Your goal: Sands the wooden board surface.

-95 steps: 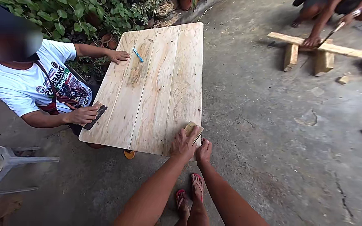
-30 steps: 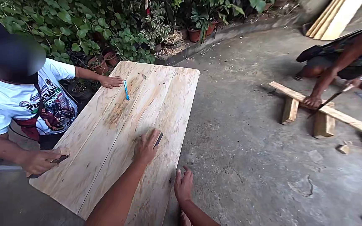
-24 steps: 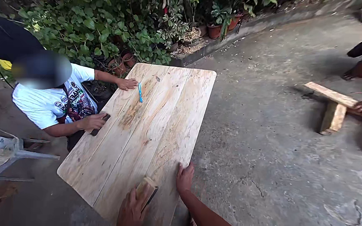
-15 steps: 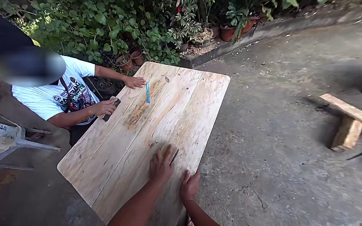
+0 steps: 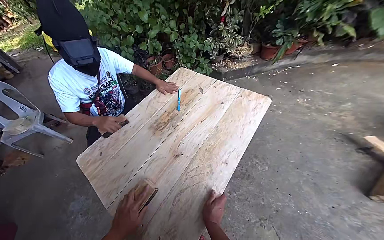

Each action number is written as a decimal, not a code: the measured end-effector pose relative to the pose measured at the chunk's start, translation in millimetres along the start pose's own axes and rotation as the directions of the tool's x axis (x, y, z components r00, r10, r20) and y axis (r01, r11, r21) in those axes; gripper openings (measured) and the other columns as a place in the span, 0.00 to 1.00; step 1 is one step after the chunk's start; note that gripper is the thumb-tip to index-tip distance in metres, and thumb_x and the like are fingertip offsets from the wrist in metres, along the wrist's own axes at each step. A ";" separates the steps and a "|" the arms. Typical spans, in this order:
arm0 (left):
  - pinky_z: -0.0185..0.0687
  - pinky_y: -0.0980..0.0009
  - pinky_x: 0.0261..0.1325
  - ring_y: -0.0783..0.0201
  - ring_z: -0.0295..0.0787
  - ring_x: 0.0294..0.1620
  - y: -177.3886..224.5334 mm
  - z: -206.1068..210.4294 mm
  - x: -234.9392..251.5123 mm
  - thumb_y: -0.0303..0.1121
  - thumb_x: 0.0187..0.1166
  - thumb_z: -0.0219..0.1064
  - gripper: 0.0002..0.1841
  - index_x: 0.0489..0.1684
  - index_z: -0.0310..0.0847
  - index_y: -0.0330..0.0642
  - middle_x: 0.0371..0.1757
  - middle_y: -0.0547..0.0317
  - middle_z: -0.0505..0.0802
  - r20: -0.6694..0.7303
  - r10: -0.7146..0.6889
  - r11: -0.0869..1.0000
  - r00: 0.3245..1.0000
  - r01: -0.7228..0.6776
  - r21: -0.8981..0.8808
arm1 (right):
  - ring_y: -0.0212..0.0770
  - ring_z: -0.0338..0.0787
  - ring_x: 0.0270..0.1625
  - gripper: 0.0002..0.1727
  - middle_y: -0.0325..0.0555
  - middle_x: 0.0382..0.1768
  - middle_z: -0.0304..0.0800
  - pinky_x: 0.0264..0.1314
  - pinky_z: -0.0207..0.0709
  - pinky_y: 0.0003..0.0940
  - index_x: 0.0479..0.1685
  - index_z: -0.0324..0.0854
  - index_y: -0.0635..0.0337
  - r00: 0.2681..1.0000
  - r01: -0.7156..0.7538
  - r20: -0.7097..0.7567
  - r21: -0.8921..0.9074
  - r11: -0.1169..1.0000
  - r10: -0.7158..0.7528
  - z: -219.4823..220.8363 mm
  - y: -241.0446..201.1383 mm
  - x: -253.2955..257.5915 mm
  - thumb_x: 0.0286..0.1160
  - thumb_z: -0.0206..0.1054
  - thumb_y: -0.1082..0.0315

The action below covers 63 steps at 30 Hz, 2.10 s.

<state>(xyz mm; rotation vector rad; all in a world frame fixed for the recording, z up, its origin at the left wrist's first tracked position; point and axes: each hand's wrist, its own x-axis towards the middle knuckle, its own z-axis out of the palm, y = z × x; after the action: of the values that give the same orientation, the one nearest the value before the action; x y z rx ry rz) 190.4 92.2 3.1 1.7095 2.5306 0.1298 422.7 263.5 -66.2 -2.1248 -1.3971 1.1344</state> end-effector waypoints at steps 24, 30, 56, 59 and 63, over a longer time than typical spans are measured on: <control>0.79 0.42 0.67 0.31 0.78 0.73 53.2 -27.9 218.9 0.52 0.82 0.65 0.41 0.96 0.48 0.74 0.83 0.29 0.71 0.335 -0.060 0.998 0.940 0.063 0.003 | 0.74 0.84 0.72 0.37 0.82 0.74 0.74 0.76 0.75 0.62 0.89 0.45 0.80 0.998 0.042 -0.041 0.030 0.999 -0.041 -4.3 -3.5 -10.0 0.93 0.50 0.59; 0.73 0.38 0.74 0.32 0.69 0.83 116.9 -27.3 352.8 0.49 0.83 0.64 0.42 0.96 0.42 0.77 0.88 0.28 0.64 0.309 -0.138 0.988 0.941 0.154 -0.027 | 0.73 0.80 0.76 0.37 0.82 0.77 0.72 0.81 0.70 0.60 0.88 0.45 0.82 0.999 0.039 -0.037 0.018 0.999 -0.039 -8.5 -10.9 -10.0 0.93 0.49 0.59; 0.76 0.34 0.68 0.27 0.73 0.77 1.3 -32.0 221.6 0.51 0.80 0.68 0.44 0.96 0.42 0.79 0.84 0.27 0.69 0.335 -0.117 0.992 0.935 0.125 -0.001 | 0.68 0.82 0.77 0.38 0.76 0.77 0.75 0.81 0.72 0.59 0.91 0.46 0.74 0.999 -0.018 -0.049 -0.034 0.999 0.016 -1.2 -3.7 -7.6 0.95 0.49 0.53; 0.78 0.36 0.66 0.25 0.77 0.73 -52.2 -39.4 113.9 0.53 0.80 0.68 0.43 0.96 0.47 0.73 0.79 0.24 0.73 0.316 -0.135 0.991 0.939 0.125 0.052 | 0.68 0.80 0.78 0.38 0.76 0.79 0.72 0.82 0.70 0.60 0.92 0.45 0.73 0.999 -0.027 -0.042 -0.021 0.999 0.026 -2.3 -4.8 -8.2 0.94 0.49 0.53; 0.84 0.34 0.49 0.20 0.85 0.56 -80.9 -32.5 13.1 0.48 0.71 0.73 0.40 0.90 0.67 0.56 0.64 0.16 0.82 0.120 0.022 0.999 0.993 -0.017 -0.043 | 0.67 0.82 0.77 0.38 0.75 0.78 0.75 0.80 0.72 0.58 0.91 0.46 0.74 0.999 -0.031 -0.045 -0.033 0.999 0.029 -3.8 -7.1 -7.0 0.94 0.50 0.54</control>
<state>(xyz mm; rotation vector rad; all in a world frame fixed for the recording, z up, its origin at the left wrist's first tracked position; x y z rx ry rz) 107.2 73.5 25.5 1.6731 2.4087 0.0776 420.0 261.0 -56.1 -2.1873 -1.3785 1.0754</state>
